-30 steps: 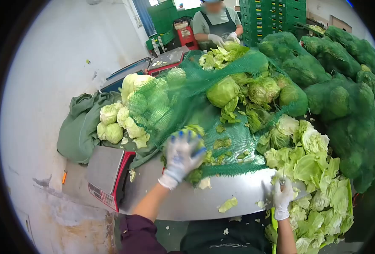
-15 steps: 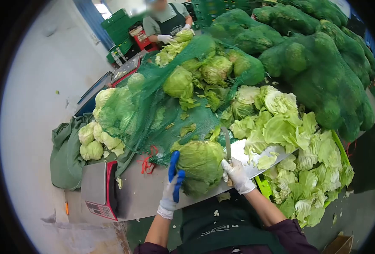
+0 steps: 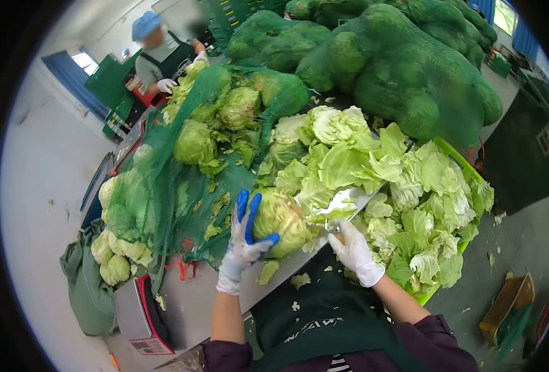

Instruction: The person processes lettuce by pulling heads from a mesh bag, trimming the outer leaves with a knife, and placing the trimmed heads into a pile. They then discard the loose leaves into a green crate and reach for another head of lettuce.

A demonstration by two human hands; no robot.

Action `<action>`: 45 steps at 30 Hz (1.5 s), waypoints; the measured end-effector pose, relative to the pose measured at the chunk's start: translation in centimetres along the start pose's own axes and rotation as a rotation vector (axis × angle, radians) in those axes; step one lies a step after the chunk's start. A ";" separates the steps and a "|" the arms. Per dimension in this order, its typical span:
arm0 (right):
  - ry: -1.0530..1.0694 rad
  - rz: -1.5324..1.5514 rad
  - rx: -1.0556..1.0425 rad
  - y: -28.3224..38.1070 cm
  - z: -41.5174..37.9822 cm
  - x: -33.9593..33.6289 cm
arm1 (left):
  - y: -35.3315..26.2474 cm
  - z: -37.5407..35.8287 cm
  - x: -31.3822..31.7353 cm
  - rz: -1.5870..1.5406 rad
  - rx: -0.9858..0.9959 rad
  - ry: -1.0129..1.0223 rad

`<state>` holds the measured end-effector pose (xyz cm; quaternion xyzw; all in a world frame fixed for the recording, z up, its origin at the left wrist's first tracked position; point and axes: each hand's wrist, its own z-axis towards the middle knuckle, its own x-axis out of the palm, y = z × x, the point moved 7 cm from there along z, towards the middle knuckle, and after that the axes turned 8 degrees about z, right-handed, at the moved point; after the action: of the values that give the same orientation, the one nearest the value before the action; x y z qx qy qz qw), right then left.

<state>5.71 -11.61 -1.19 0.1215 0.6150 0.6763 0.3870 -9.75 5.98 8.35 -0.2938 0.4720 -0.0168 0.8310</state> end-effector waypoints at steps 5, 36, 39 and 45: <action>0.110 -0.203 0.070 1.6 -0.2 0.9 | -3.7 0.2 1.8 0.288 -0.064 -0.090; 0.208 -0.329 0.132 -2.0 6.9 5.3 | 1.4 6.2 3.9 -0.039 -0.145 -0.173; 0.102 -0.361 0.080 -1.4 8.2 5.4 | 2.5 7.8 3.8 -0.295 -0.294 -0.135; 0.204 -0.390 -0.009 -1.4 6.4 4.7 | -2.3 3.9 3.6 0.207 -0.038 -0.282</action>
<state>7.17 -3.79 -2.63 -0.0706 0.6599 0.6000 0.4466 -4.08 4.83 8.24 -0.2587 0.3786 0.1191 0.8807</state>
